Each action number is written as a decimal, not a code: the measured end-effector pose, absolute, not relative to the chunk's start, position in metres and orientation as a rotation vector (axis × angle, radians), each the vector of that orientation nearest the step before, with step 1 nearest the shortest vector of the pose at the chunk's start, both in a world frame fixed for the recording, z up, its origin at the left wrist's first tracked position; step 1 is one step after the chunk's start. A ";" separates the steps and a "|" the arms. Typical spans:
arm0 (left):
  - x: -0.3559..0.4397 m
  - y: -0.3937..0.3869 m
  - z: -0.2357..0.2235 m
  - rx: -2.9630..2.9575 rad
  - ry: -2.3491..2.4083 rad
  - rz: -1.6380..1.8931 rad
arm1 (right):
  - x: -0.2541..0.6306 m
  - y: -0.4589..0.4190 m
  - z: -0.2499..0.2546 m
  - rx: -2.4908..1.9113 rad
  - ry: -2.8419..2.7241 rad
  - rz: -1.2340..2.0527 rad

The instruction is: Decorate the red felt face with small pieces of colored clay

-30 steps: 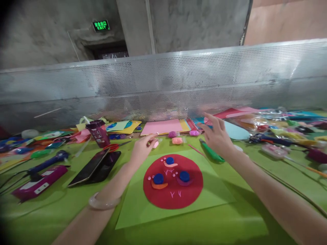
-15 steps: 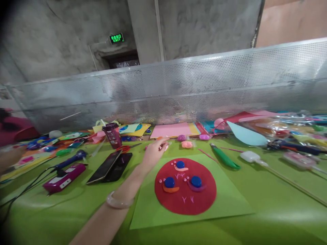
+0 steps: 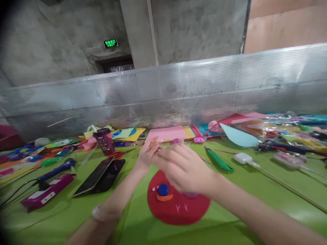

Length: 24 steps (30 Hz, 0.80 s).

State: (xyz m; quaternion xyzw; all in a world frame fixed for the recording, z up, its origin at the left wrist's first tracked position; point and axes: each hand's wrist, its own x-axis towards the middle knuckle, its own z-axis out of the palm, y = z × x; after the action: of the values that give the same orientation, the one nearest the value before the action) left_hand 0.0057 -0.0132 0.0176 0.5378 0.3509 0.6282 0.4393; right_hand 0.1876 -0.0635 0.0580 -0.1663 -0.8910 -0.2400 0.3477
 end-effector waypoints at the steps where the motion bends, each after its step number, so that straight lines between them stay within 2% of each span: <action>1: 0.007 -0.013 0.017 1.305 0.825 1.521 | 0.184 -0.055 0.053 -0.472 -2.292 -0.485; 4: 0.009 -0.012 0.013 1.273 0.723 1.381 | 0.177 -0.029 0.036 -0.658 -2.208 -0.057; 10: 0.011 -0.017 0.014 1.227 0.799 1.267 | 0.179 -0.024 0.029 -0.862 -2.135 0.405; 24: 0.011 -0.023 0.016 1.396 0.842 1.038 | 0.183 -0.018 0.028 -0.915 -2.071 0.445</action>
State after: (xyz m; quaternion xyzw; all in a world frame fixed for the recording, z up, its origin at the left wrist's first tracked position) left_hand 0.0115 -0.0233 0.0155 0.5944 0.3583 0.4417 0.5685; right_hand 0.1825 -0.0181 0.0276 -0.3625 -0.8205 0.1763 0.4053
